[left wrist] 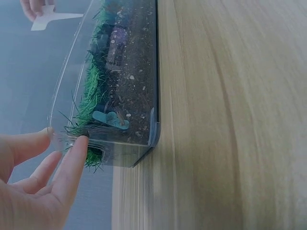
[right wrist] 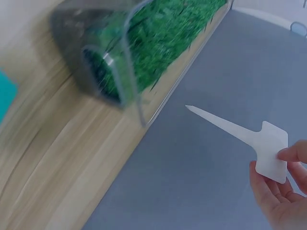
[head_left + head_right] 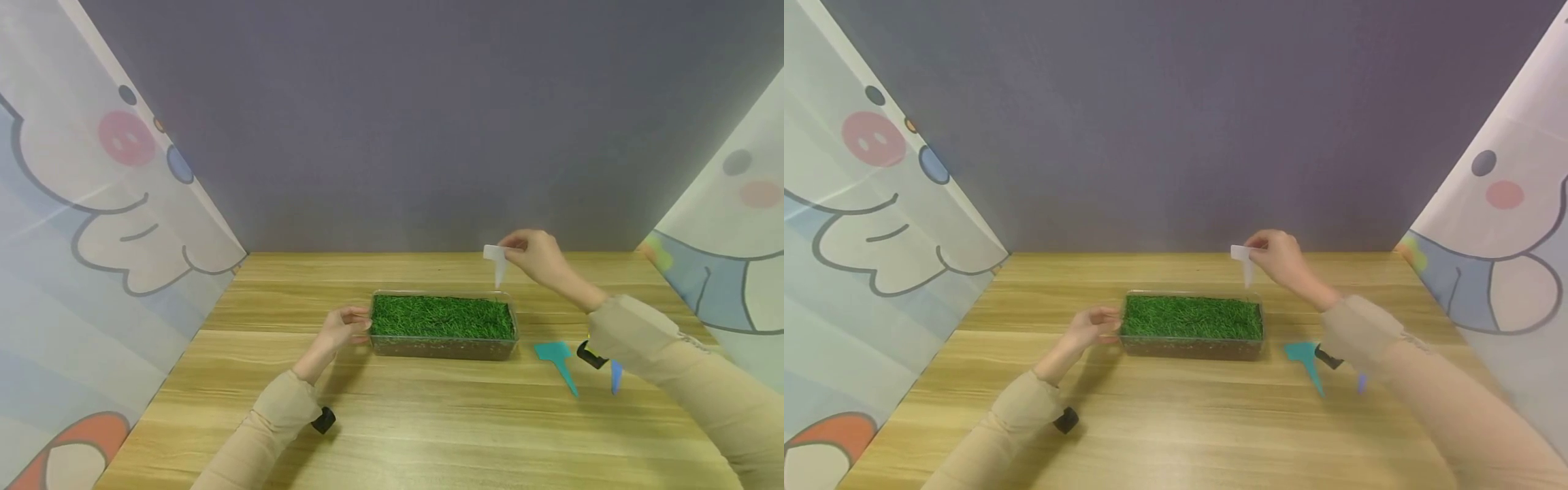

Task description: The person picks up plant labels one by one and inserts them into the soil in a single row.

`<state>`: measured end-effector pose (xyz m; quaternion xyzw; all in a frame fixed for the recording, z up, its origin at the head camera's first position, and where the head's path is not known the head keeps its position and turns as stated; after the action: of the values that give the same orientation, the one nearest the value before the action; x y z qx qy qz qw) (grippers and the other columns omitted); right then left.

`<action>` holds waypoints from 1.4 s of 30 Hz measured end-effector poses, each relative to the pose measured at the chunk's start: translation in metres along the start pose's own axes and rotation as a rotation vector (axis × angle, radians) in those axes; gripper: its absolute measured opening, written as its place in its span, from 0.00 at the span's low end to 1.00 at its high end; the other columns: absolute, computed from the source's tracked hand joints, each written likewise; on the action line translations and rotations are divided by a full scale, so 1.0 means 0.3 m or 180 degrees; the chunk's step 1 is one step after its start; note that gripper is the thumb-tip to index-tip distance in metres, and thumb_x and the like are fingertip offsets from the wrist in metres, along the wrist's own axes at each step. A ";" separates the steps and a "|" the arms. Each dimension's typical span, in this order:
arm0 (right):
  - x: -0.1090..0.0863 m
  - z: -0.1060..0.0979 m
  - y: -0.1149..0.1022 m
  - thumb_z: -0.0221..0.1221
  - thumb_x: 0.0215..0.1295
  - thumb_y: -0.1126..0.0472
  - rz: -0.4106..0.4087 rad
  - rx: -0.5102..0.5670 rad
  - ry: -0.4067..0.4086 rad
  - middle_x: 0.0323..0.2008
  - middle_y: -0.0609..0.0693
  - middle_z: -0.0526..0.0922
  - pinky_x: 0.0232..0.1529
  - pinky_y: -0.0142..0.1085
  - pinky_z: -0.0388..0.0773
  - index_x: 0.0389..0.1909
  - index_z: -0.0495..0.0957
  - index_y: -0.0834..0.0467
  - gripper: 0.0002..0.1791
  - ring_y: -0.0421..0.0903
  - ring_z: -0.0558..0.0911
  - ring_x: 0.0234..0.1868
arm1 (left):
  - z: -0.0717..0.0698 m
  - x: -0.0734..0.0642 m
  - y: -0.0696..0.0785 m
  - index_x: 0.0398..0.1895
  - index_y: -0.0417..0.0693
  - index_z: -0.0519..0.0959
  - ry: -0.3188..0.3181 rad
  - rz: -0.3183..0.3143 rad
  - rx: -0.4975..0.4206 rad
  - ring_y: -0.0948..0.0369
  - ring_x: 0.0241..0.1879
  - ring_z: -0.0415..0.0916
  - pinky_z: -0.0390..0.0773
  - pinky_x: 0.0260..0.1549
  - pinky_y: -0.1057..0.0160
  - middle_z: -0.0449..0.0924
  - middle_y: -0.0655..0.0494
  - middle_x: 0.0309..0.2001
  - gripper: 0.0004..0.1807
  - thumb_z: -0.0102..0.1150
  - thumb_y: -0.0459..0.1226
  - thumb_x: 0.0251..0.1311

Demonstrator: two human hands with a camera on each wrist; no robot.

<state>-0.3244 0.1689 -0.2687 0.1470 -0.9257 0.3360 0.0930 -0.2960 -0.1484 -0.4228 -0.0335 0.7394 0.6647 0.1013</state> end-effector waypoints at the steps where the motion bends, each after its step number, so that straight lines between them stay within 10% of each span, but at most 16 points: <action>1: 0.003 0.009 -0.010 0.52 0.59 0.67 -0.0011 0.0025 -0.0006 0.37 0.66 0.78 0.24 0.33 0.70 0.38 0.77 0.68 0.10 0.54 0.77 0.32 | 0.000 -0.001 0.002 0.49 0.27 0.69 0.0000 0.0007 -0.0002 0.51 0.38 0.75 0.77 0.43 0.48 0.72 0.35 0.42 0.17 0.52 0.23 0.54; 42: 0.048 0.338 -0.251 0.55 0.56 0.71 -0.0233 0.0801 -0.0445 0.34 0.61 0.80 0.36 0.37 0.80 0.35 0.78 0.69 0.07 0.51 0.78 0.33 | -0.001 0.003 -0.010 0.49 0.27 0.68 -0.0025 -0.0005 -0.0061 0.57 0.35 0.75 0.77 0.44 0.49 0.73 0.36 0.42 0.18 0.53 0.24 0.54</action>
<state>-0.3202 0.0450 -0.2966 0.2142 -0.8744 0.4348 0.0213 -0.2964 -0.1490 -0.4257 -0.0324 0.7326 0.6718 0.1044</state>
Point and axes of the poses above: each hand's wrist, its own x-axis towards the middle knuckle, its own z-axis out of the palm, y = z × x, the point moved 9 cm from there along x, towards the middle knuckle
